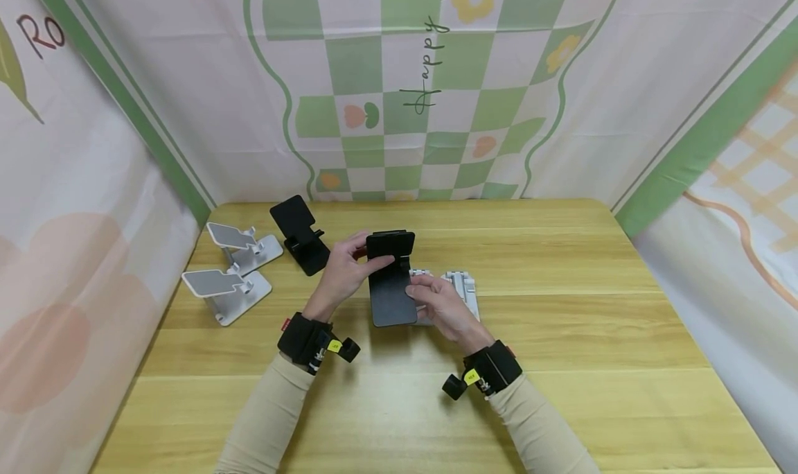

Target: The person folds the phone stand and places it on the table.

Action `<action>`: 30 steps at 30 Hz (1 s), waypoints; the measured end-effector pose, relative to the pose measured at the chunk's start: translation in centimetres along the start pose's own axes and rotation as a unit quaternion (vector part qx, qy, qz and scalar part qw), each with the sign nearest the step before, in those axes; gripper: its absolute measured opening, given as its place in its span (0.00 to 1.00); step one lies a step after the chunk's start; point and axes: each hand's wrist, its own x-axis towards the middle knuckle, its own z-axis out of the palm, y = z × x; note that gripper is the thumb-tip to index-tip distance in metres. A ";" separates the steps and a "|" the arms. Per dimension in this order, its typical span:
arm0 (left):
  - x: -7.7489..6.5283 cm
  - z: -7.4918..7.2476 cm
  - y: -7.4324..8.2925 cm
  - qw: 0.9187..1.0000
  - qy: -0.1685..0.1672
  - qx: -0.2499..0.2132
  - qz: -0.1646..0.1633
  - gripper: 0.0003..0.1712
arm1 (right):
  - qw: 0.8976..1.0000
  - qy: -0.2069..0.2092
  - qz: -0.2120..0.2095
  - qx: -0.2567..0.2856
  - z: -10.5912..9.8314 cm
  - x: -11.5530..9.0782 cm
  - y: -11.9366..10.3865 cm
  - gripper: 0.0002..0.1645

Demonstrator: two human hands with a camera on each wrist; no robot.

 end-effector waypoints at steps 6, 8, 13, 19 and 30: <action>0.0 0.0 -0.2 1.000 0.003 0.004 0.002 0.17 | 1.000 -0.002 0.000 0.002 0.0 0.0 0.0 0.09; 0.0 0.1 -0.2 1.000 0.001 0.001 0.000 0.17 | 1.000 -0.003 0.001 0.002 0.0 0.0 0.0 0.09; -0.1 0.1 -0.2 1.000 -0.010 -0.005 -0.016 0.18 | 1.000 -0.002 0.005 -0.001 0.0 -0.1 0.0 0.08; -0.2 0.1 -0.2 1.000 -0.012 -0.001 0.003 0.18 | 1.000 0.003 0.008 -0.013 -0.1 0.0 0.2 0.10; -0.1 0.1 1.5 0.956 0.035 0.216 0.195 0.31 | 0.998 0.020 0.012 -0.052 -0.4 0.0 0.3 0.23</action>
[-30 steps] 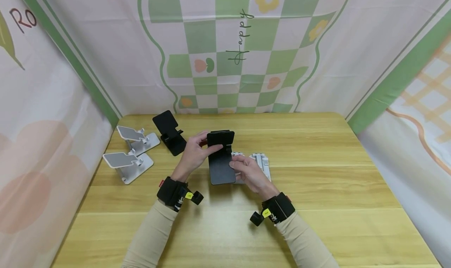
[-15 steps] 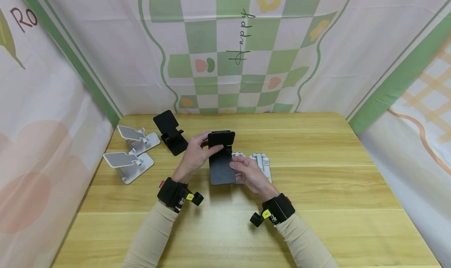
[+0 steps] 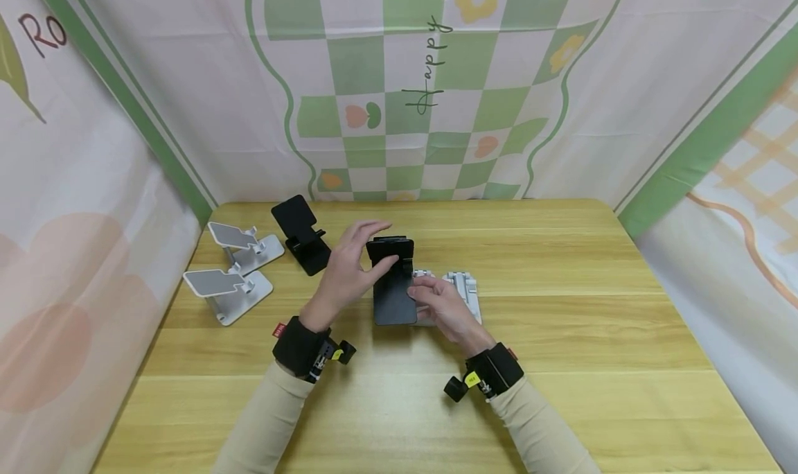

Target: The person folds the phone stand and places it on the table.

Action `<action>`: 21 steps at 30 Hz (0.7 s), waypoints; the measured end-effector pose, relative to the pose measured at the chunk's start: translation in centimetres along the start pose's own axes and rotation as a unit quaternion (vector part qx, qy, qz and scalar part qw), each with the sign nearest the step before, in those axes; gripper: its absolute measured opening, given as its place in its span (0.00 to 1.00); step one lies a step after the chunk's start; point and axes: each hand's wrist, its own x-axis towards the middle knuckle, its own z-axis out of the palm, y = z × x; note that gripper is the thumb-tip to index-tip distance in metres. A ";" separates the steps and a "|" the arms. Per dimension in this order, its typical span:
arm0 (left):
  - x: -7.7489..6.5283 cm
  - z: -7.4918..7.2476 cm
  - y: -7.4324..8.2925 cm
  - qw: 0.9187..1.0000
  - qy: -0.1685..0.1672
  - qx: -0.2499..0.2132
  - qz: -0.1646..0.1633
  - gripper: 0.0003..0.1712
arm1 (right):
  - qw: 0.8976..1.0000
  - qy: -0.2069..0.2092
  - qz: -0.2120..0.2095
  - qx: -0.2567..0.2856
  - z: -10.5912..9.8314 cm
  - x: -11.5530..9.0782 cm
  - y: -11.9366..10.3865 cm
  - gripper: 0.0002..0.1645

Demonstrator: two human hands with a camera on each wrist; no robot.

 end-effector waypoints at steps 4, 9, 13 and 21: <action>0.7 -0.9 1.3 0.995 0.013 0.077 0.058 0.26 | 1.000 0.010 0.002 -0.001 0.1 0.0 0.0 0.22; 1.3 -1.5 2.7 0.984 -0.006 0.153 0.093 0.16 | 1.000 0.019 0.001 0.001 0.0 0.0 0.1 0.20; 1.4 -1.6 3.4 0.978 -0.025 0.187 0.093 0.13 | 1.000 0.023 0.003 0.004 -0.1 0.1 0.3 0.20; 1.4 -1.4 3.8 0.969 -0.042 0.221 0.097 0.12 | 1.000 0.028 -0.007 -0.002 -0.1 -0.1 0.3 0.15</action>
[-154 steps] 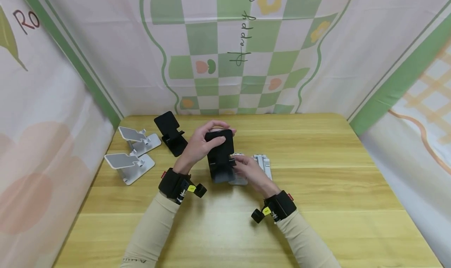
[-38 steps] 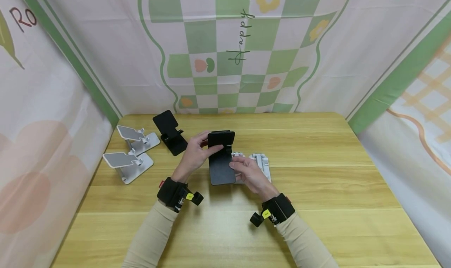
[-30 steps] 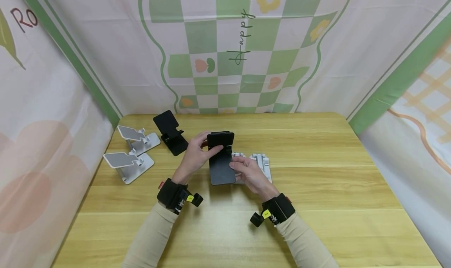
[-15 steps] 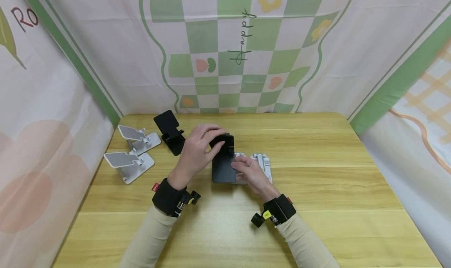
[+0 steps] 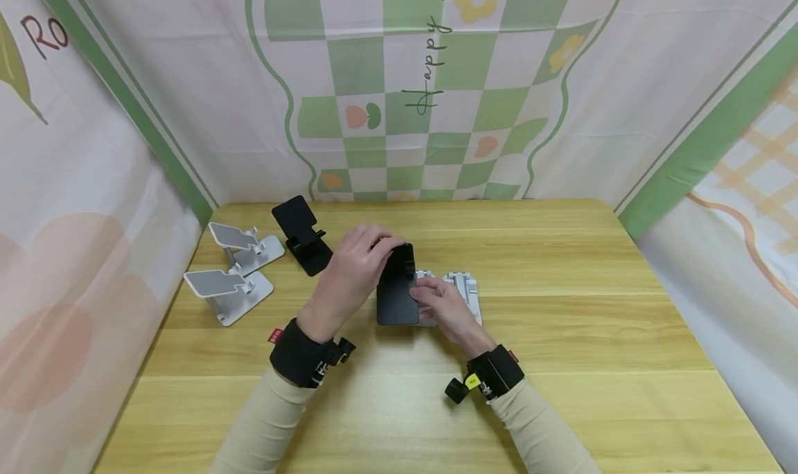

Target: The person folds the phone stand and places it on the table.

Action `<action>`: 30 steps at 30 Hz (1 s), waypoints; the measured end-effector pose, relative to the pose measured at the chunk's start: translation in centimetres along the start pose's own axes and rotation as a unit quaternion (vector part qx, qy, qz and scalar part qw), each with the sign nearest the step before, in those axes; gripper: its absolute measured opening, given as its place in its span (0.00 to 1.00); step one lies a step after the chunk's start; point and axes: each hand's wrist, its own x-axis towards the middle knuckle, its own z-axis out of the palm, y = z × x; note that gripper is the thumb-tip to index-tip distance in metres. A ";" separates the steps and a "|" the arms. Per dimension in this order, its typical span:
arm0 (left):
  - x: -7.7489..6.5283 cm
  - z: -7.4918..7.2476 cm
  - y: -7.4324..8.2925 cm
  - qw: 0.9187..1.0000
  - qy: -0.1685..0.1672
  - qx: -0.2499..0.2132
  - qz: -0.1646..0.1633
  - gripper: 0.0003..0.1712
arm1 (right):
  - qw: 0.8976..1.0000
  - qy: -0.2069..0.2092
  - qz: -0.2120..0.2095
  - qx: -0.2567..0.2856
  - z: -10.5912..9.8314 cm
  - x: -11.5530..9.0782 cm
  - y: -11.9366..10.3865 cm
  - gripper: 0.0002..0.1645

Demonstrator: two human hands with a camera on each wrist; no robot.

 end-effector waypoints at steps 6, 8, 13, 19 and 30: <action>-0.3 0.3 0.2 1.000 0.005 0.011 -0.001 0.09 | 1.000 0.009 -0.007 0.009 0.3 0.0 -0.1 0.17; -0.4 0.4 0.3 1.000 0.011 0.015 0.002 0.09 | 1.000 0.013 -0.005 0.012 0.4 0.1 -0.2 0.18; -0.7 0.8 0.6 0.999 0.030 0.018 0.015 0.09 | 1.000 0.019 -0.004 0.024 0.5 0.3 -0.4 0.22; -1.5 1.4 1.1 0.998 0.041 0.018 0.041 0.12 | 0.998 0.031 -0.007 0.046 0.4 0.4 -0.5 0.20; -2.9 2.3 1.6 0.998 0.040 0.011 0.051 0.15 | 0.997 0.048 0.001 0.067 0.4 0.4 -0.6 0.15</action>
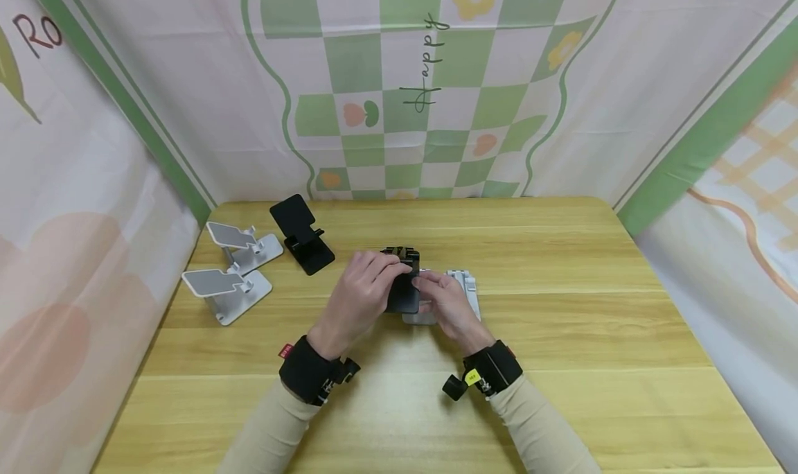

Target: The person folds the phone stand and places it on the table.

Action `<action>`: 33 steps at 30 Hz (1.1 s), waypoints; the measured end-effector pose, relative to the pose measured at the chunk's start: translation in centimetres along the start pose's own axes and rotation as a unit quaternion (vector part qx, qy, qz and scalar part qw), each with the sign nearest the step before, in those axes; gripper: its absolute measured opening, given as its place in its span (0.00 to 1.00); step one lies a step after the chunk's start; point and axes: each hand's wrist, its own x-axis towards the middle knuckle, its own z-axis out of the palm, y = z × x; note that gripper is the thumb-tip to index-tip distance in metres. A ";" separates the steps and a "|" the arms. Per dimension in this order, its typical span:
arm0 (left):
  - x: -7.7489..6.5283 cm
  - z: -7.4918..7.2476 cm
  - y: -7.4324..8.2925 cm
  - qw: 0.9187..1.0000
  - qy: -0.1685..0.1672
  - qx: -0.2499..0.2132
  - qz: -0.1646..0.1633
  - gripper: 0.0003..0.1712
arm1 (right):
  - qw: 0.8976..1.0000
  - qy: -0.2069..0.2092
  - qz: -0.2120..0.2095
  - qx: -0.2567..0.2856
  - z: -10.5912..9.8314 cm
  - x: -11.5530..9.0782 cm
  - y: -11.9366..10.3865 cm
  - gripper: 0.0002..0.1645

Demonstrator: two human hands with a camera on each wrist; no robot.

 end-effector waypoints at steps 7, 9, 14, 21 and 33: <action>-0.5 0.5 0.3 1.000 0.000 0.010 0.013 0.15 | 1.000 0.020 0.009 0.018 0.2 0.0 -0.3 0.24; -0.6 0.6 0.4 1.000 0.001 0.011 0.016 0.15 | 0.999 0.024 0.009 0.023 0.2 0.1 -0.4 0.21; -1.0 0.9 0.6 1.000 0.006 0.005 0.017 0.15 | 0.999 0.028 0.004 0.036 0.2 0.2 -0.5 0.12; -1.5 1.1 0.8 1.000 0.002 0.005 0.014 0.14 | 0.999 0.025 0.003 0.047 0.1 0.2 -0.5 0.11; -2.3 1.7 1.1 1.000 0.003 0.018 0.014 0.13 | 0.998 0.026 0.006 0.052 0.2 0.1 -0.5 0.12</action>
